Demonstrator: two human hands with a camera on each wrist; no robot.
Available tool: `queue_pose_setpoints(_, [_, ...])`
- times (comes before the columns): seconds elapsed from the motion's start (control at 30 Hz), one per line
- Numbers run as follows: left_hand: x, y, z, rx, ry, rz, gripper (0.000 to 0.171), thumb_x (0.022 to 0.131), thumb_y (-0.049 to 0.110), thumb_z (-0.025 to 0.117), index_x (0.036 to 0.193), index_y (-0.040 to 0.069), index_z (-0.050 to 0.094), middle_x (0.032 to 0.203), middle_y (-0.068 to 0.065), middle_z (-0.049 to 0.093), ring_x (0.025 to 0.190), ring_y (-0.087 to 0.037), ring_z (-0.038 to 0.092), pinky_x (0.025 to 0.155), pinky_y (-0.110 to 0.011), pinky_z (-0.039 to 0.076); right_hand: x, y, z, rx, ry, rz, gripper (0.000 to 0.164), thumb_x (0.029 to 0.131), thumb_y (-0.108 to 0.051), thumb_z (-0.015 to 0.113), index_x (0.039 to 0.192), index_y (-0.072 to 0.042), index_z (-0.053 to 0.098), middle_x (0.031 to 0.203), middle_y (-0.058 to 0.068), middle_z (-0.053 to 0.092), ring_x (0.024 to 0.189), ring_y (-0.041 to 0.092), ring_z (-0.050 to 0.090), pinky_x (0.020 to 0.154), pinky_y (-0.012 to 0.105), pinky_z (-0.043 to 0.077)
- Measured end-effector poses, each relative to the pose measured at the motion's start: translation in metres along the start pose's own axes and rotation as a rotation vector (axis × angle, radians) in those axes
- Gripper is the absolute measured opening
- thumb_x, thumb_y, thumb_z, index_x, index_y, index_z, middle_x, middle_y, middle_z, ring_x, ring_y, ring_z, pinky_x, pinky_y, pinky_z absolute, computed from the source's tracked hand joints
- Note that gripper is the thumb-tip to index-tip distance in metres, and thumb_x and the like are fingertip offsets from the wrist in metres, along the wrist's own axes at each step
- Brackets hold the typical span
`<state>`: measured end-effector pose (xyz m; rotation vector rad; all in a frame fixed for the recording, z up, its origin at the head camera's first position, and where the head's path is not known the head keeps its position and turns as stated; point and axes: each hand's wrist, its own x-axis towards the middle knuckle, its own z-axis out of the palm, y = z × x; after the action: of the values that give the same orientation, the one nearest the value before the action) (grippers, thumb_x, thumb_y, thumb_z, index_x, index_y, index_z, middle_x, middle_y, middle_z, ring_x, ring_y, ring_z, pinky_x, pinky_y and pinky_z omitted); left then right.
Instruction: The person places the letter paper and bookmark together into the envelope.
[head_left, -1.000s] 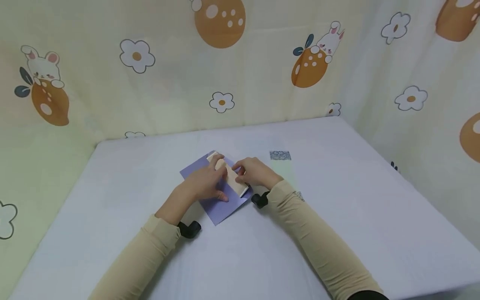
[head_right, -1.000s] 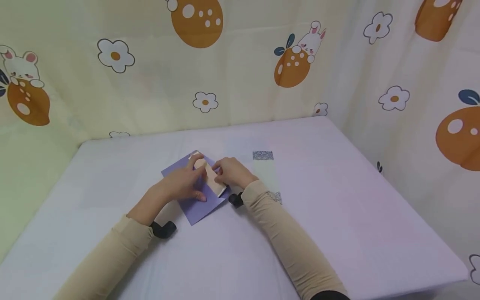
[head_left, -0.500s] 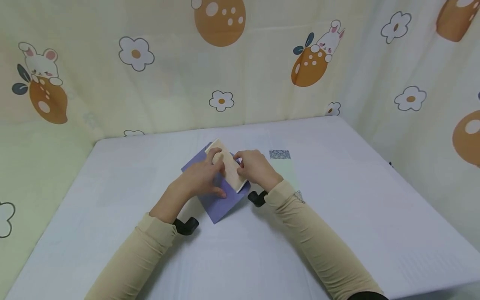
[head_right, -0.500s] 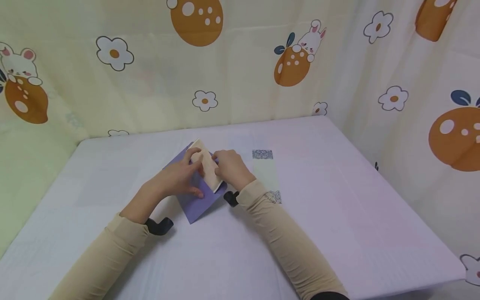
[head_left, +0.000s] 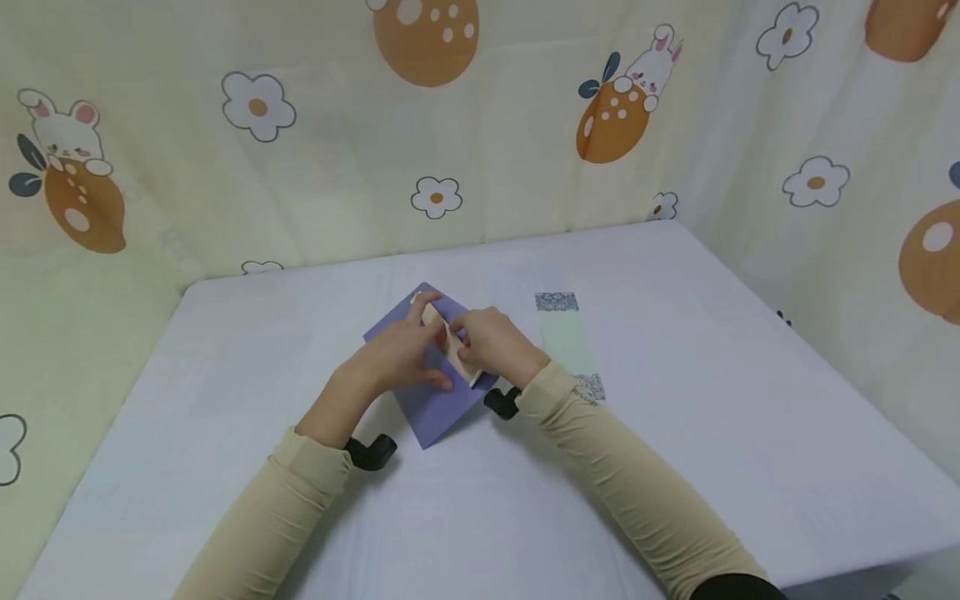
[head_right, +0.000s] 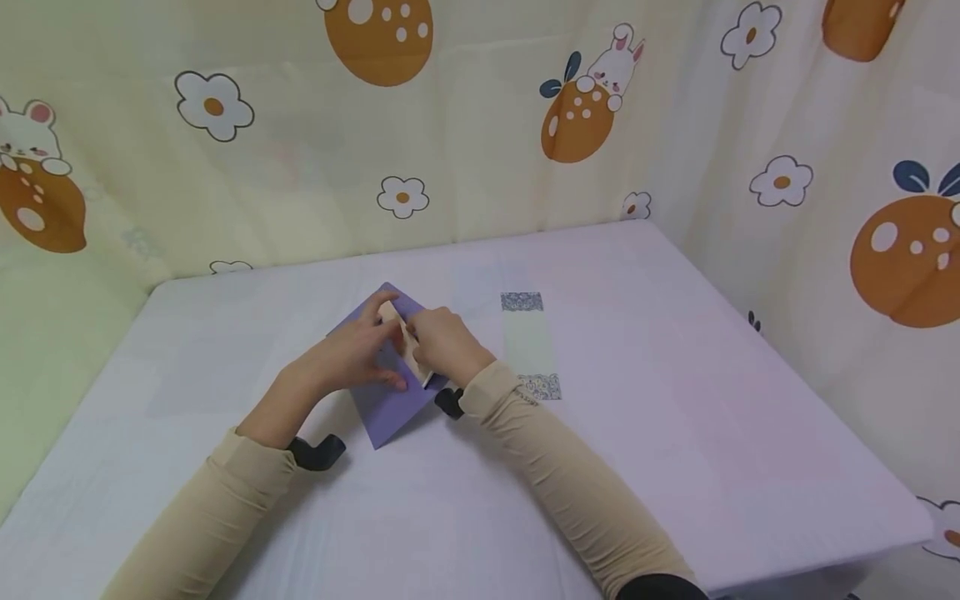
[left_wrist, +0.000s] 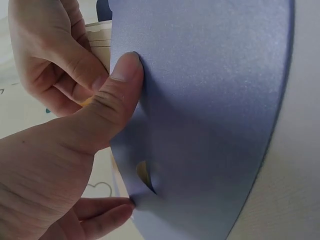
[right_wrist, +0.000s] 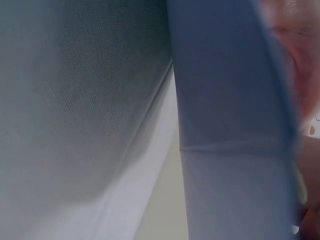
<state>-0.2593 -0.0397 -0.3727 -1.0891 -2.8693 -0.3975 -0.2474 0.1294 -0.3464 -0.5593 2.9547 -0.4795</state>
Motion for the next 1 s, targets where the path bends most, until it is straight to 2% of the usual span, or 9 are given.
queue_pose_setpoints(0.2, [0.0005, -0.0018, 0.0006, -0.010, 0.015, -0.010, 0.057, 0.061, 0.054, 0.074, 0.102, 0.018, 0.056, 0.146, -0.005, 0.012, 0.070, -0.016, 0.054, 0.072, -0.028, 0.045, -0.0002, -0.0012, 0.0013, 0.012, 0.009, -0.003, 0.035, 0.080, -0.013, 0.064, 0.114, -0.008, 0.061, 0.087, 0.002, 0.068, 0.079, 0.014, 0.060, 0.066, 0.024, 0.047])
queue_pose_setpoints(0.5, [-0.0024, -0.0058, 0.0031, -0.029, 0.054, 0.035, 0.053, 0.060, 0.053, 0.074, 0.096, 0.020, 0.055, 0.145, -0.004, 0.012, 0.063, -0.012, 0.052, 0.068, -0.024, 0.043, -0.0012, -0.0007, 0.0054, 0.027, -0.002, -0.038, 0.034, 0.082, -0.012, 0.062, 0.116, -0.006, 0.060, 0.082, 0.003, 0.065, 0.070, 0.013, 0.056, 0.056, 0.019, 0.042])
queue_pose_setpoints(0.6, [-0.0025, -0.0057, 0.0030, -0.036, 0.058, 0.023, 0.051, 0.059, 0.054, 0.074, 0.094, 0.021, 0.055, 0.145, -0.004, 0.011, 0.065, -0.013, 0.052, 0.068, -0.024, 0.043, -0.0019, -0.0017, 0.0042, 0.016, 0.003, -0.050, 0.033, 0.082, -0.012, 0.062, 0.114, -0.006, 0.061, 0.076, 0.001, 0.063, 0.068, 0.012, 0.054, 0.054, 0.018, 0.041])
queue_pose_setpoints(0.83, [-0.0006, -0.0046, 0.0039, -0.006, 0.072, 0.024, 0.052, 0.058, 0.055, 0.074, 0.092, 0.021, 0.056, 0.146, -0.004, 0.010, 0.063, -0.013, 0.051, 0.064, -0.023, 0.042, -0.0046, -0.0023, 0.0004, -0.002, 0.001, -0.067, 0.009, 0.081, -0.011, 0.061, 0.089, -0.012, 0.066, 0.057, -0.002, 0.051, 0.053, 0.010, 0.048, 0.045, 0.018, 0.034])
queue_pose_setpoints(1.0, [0.0003, -0.0043, 0.0056, -0.001, 0.078, 0.040, 0.050, 0.059, 0.054, 0.073, 0.091, 0.020, 0.056, 0.146, -0.007, 0.011, 0.063, -0.014, 0.051, 0.064, -0.024, 0.042, -0.0051, -0.0013, 0.0015, 0.012, -0.006, -0.083, 0.008, 0.081, -0.008, 0.060, 0.085, -0.011, 0.066, 0.058, -0.001, 0.053, 0.051, 0.010, 0.049, 0.044, 0.018, 0.035])
